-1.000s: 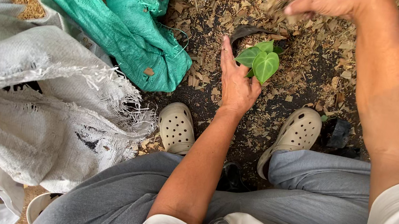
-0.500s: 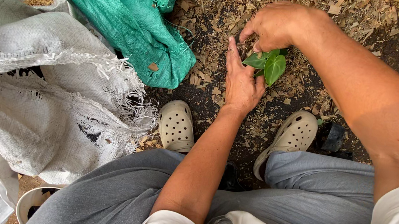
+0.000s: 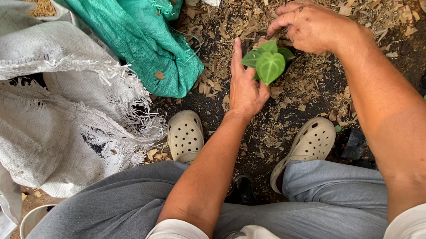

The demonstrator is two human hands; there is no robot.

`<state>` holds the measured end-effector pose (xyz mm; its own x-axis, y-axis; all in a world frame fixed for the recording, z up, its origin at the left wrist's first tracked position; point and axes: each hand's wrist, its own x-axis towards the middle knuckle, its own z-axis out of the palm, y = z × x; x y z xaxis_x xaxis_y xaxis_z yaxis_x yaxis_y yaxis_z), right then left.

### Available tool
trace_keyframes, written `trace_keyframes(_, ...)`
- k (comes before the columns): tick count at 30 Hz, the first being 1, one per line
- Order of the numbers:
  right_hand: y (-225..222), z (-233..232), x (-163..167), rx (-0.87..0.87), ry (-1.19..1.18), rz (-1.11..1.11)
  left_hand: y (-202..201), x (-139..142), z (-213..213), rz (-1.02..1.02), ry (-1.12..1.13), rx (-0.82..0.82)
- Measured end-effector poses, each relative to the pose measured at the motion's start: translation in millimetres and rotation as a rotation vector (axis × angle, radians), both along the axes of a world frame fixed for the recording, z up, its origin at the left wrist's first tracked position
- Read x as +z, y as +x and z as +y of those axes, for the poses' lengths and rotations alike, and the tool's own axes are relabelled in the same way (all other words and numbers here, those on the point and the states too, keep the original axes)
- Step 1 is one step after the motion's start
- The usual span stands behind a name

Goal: The person sits on the ground and fills a black plastic pot with soil taken by hand from a white sack. They set a small green seedling into the pot, press soil around it, and add more soil from the sack to fill the pot.

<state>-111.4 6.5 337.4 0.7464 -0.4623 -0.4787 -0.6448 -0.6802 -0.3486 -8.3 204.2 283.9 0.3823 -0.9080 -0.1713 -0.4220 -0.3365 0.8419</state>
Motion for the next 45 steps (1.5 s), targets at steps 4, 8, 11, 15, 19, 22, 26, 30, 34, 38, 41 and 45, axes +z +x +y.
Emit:
trace_keyframes(4,-33,17,-1,-0.016,0.057,0.126,-10,5,9,-0.023,0.008,0.017)
trace_keyframes(8,-61,40,12,-0.184,0.078,0.215,-22,9,16,-0.118,0.07,-0.001)
trace_keyframes(11,-76,57,27,-0.176,0.142,0.219,-34,17,19,-0.142,0.129,-0.031)
trace_keyframes(15,-88,77,32,-0.15,0.084,0.247,-51,28,22,-0.159,0.255,-0.11)
trace_keyframes(19,-106,97,25,-0.14,0.011,0.268,-63,32,26,-0.197,0.174,-0.14)
trace_keyframes(22,-121,105,20,-0.162,0.0,0.262,-69,31,32,-0.268,0.193,-0.138)
trace_keyframes(26,-137,117,13,-0.232,-0.07,0.107,-78,31,40,-0.274,0.129,-0.13)
trace_keyframes(30,-149,128,11,-0.183,-0.088,0.184,-87,34,43,-0.196,0.102,-0.137)
trace_keyframes(34,-161,137,15,-0.171,-0.17,0.091,-93,38,44,-0.232,0.19,-0.169)
trace_keyframes(38,-165,141,19,-0.077,-0.216,0.223,-97,40,43,-0.205,0.1,-0.119)
trace_keyframes(41,-166,144,19,-0.165,-0.235,0.04,-97,41,42,-0.281,0.079,-0.141)
trace_keyframes(45,-165,143,10,-0.195,-0.147,0.172,-98,37,39,-0.241,0.208,-0.087)
